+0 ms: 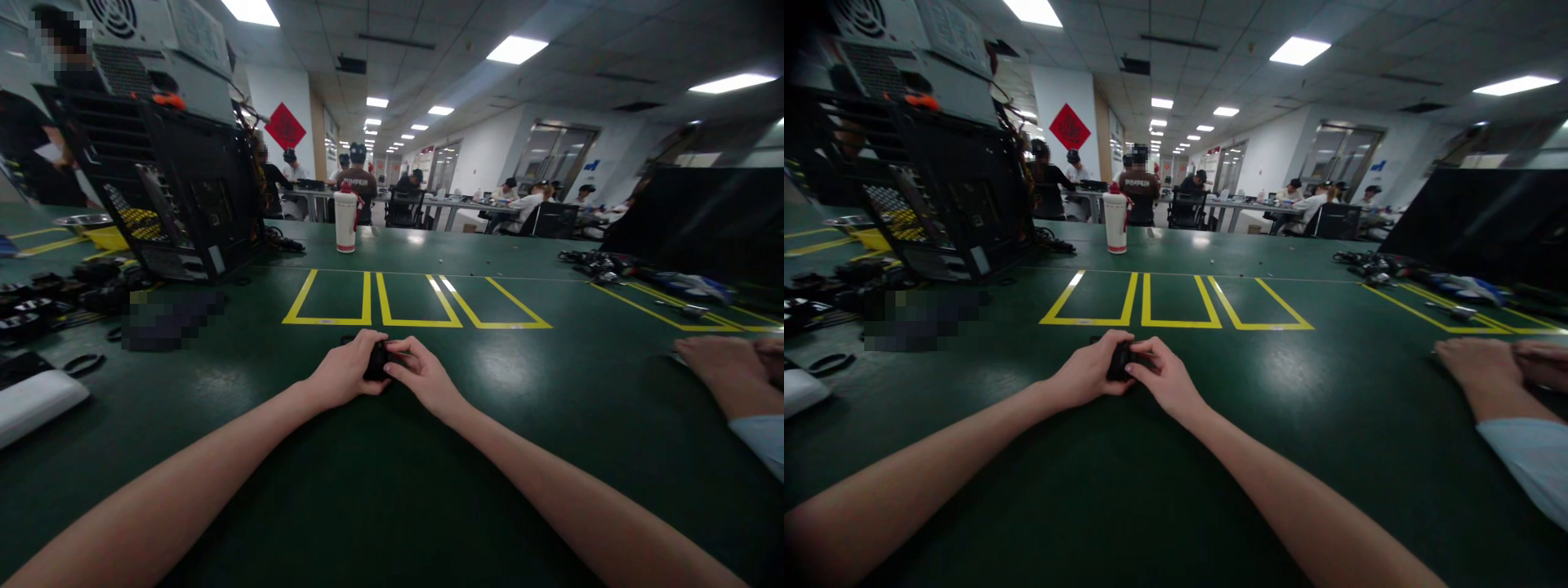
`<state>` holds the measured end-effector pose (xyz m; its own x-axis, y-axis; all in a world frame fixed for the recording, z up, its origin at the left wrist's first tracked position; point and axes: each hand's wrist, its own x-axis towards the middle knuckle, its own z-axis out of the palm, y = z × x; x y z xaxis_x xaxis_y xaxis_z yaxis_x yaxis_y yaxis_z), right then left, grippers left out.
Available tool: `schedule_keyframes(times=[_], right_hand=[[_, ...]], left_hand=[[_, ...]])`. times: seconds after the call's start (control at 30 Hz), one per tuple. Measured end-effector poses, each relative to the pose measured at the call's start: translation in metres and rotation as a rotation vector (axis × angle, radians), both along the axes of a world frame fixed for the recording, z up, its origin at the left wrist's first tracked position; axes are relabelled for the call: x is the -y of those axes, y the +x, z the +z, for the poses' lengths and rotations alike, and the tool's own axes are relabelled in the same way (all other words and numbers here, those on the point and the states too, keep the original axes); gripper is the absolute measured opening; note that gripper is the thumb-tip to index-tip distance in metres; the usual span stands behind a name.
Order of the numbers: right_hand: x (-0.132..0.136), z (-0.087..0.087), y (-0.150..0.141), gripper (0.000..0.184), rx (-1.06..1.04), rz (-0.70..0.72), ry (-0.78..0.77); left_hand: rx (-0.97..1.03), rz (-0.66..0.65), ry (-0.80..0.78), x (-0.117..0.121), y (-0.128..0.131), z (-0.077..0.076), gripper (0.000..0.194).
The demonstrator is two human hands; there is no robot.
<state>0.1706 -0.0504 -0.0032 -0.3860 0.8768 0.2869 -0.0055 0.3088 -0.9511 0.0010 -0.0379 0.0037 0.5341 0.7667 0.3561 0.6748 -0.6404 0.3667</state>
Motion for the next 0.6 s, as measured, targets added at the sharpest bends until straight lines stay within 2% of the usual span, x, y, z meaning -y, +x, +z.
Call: schedule_keyframes(times=[0.2,0.4,0.6], right_hand=[[-0.0003,0.0041,0.0027,0.035,0.08,-0.035,-0.038],[0.0018,0.0037,0.0013,0.032,0.015,0.026,-0.047],[-0.0019,0.0004,0.0006,0.021,0.02,-0.032,0.017]], left_hand=[[-0.011,-0.002,-0.013,0.0012,0.0,0.002,0.06],[-0.023,-0.003,-0.009,0.0007,-0.0019,0.0004,0.063],[-0.029,0.018,0.03,-0.0005,0.0014,-0.0008,0.062]])
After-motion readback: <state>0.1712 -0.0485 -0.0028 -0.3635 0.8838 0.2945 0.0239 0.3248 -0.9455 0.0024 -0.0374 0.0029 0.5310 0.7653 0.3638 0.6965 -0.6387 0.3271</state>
